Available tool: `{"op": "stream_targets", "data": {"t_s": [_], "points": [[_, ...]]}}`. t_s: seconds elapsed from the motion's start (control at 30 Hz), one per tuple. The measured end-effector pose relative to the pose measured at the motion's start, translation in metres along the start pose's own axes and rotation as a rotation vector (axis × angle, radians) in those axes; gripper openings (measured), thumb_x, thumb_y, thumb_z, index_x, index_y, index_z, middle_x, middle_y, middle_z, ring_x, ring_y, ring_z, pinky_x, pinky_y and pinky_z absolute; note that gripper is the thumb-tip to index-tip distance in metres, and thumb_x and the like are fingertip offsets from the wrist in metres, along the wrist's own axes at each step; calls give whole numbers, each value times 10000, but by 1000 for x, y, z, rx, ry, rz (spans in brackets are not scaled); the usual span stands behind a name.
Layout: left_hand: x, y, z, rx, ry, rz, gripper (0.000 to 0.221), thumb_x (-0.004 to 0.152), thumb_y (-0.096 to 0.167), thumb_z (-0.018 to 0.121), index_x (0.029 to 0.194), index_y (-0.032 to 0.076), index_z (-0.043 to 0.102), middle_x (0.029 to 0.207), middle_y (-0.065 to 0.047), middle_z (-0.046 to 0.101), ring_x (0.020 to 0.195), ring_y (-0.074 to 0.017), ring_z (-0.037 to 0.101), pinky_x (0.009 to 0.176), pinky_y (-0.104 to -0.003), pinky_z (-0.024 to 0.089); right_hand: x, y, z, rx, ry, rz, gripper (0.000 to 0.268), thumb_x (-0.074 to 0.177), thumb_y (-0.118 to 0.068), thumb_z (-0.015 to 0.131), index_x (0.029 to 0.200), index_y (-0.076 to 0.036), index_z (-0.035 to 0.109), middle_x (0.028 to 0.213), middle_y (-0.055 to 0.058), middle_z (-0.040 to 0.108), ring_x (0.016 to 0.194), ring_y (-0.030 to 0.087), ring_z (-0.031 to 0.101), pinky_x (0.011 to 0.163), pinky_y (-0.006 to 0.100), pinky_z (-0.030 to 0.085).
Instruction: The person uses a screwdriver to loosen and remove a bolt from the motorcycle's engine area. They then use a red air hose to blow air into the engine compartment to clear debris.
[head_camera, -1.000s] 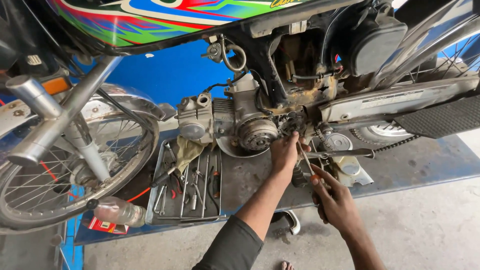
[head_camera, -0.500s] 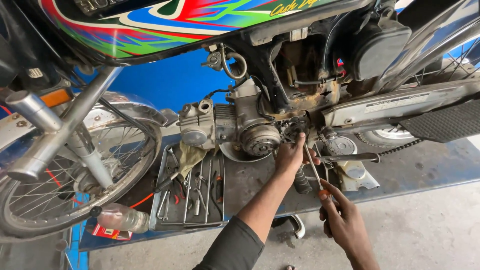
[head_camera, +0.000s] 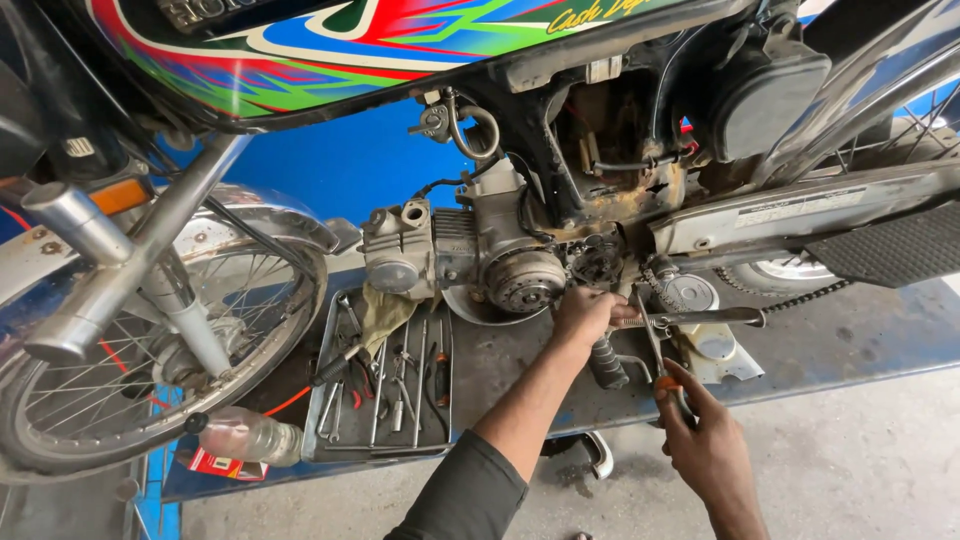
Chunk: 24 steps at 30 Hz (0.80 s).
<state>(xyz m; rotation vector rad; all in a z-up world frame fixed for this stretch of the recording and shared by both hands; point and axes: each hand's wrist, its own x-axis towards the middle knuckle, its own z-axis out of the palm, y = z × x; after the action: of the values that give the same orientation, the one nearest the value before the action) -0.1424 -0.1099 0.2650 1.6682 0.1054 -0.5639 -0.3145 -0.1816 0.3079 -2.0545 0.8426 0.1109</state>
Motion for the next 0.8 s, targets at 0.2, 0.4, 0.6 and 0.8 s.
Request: {"op": "stream_targets", "data": {"t_s": [0.2,0.4,0.6,0.8], "points": [[-7,-9,14,6,250,108,211,1014,210,609,947,58,740,703,-44,741,451,-25,612,328,-117,372,36,33,10,781,-171,86,219,1015,-196,472,1111,-43,596,753,156,551,471,220,422,334,282,202],[-10,-6,16,115,235,83,214,971,183,526,1056,104,705,815,14,744,422,-8,457,346,-176,282,63,66,25,1156,-491,269,166,1005,-300,483,1033,-139,508,692,25,359,426,41,224,269,158,84],[-5,-18,18,477,259,280,613,973,563,578,497,232,377,431,102,378,374,-91,340,404,-290,252,28,39,16,1009,-240,89,272,1039,-225,477,1147,-23,626,775,134,473,477,177,341,370,247,162],[-16,-12,9,195,112,321,297,984,245,479,1066,120,735,752,58,746,609,-54,679,432,-184,398,7,0,5,598,-26,-2,349,985,-184,485,1213,2,674,784,161,593,547,209,424,450,312,281]]}}
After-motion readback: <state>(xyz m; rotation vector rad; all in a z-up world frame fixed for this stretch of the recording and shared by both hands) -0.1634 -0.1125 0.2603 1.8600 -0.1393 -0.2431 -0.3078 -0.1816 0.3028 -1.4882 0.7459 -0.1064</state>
